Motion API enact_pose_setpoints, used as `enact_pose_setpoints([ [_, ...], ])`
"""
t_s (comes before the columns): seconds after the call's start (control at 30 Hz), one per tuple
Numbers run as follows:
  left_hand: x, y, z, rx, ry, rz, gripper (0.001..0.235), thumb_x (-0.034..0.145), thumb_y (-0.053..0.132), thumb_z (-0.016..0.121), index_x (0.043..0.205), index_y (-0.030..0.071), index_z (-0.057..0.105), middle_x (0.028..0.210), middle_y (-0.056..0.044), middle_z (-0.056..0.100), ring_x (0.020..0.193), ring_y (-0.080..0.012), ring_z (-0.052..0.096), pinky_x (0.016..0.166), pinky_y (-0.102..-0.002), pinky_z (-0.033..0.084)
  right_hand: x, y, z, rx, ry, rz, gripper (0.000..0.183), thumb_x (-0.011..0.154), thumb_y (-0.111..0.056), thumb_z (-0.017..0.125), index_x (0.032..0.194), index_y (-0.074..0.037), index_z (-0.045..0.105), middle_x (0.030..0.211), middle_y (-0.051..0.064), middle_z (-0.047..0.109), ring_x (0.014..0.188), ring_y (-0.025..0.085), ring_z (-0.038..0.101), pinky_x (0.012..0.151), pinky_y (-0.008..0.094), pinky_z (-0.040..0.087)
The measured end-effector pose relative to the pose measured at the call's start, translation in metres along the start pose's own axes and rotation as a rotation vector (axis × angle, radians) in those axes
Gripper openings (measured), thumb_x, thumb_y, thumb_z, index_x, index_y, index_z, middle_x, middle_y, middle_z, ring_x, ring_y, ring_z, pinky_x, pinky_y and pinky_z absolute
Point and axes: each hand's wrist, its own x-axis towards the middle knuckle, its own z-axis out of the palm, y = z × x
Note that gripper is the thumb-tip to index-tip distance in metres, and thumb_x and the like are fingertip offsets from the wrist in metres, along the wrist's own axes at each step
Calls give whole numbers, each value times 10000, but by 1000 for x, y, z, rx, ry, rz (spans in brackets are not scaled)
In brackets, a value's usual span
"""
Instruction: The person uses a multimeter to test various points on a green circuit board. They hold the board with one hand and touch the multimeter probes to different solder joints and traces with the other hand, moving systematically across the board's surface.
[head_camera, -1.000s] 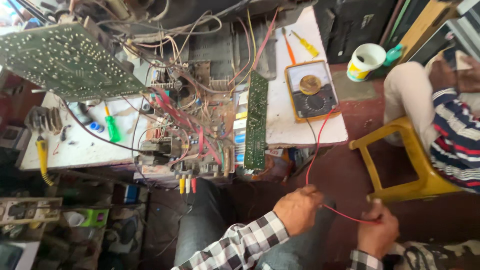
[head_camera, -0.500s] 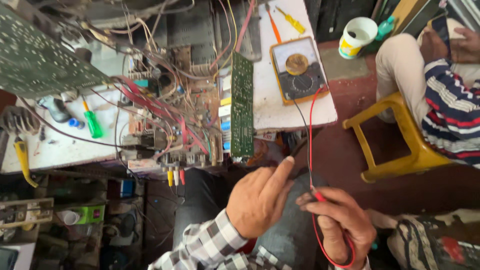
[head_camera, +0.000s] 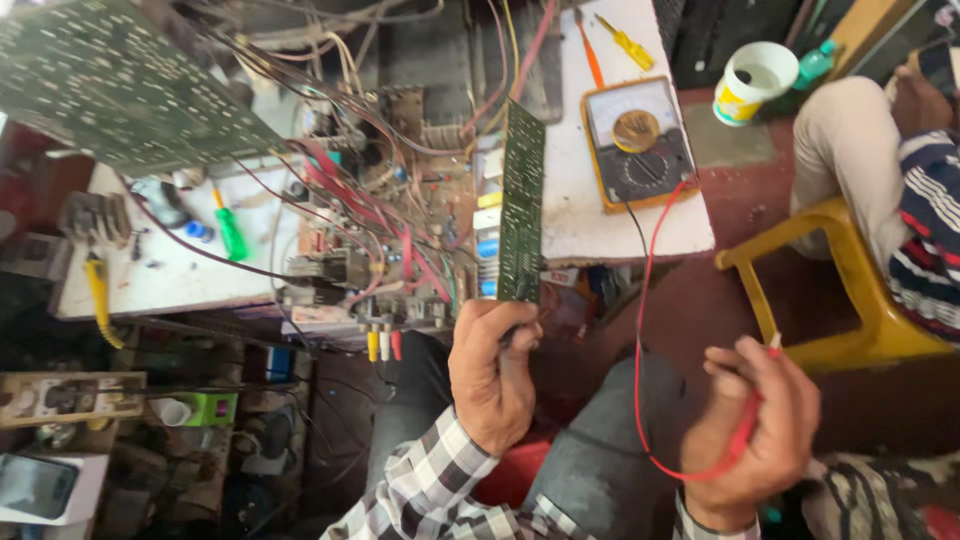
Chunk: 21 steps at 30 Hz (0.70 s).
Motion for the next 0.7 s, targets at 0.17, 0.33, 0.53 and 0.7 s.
enact_pose_setpoints([
  [0.17,-2,-22,11,-729,146,-298,172,1145,139,427,1234,16,507,981,-88,626,884,-156,599,834,-327,535,-18,12,23,258,-7,239,320,1114,-243,506,1219,16,662,824,58,729,687,93,689,725,238,549],
  [0.33,4,-46,14,-373,7,-230,121,1121,55,468,1230,1,468,1010,-103,643,927,-145,612,861,-285,513,-30,12,76,227,-375,323,227,1044,-118,587,1191,19,691,958,99,775,835,122,726,760,262,589],
  [0.53,6,-52,-4,-161,-32,-204,136,1089,59,505,1213,4,502,912,-62,644,816,-107,608,758,-245,518,-19,17,122,359,-479,614,323,1012,-123,599,1308,-1,642,939,68,765,782,88,682,711,247,568],
  [0.7,10,-58,-9,-211,48,-309,260,1092,113,483,1319,-15,483,878,-43,607,766,-85,546,698,-235,471,-20,15,131,454,-519,756,358,947,-61,657,1299,4,671,916,58,739,760,99,632,682,260,531],
])
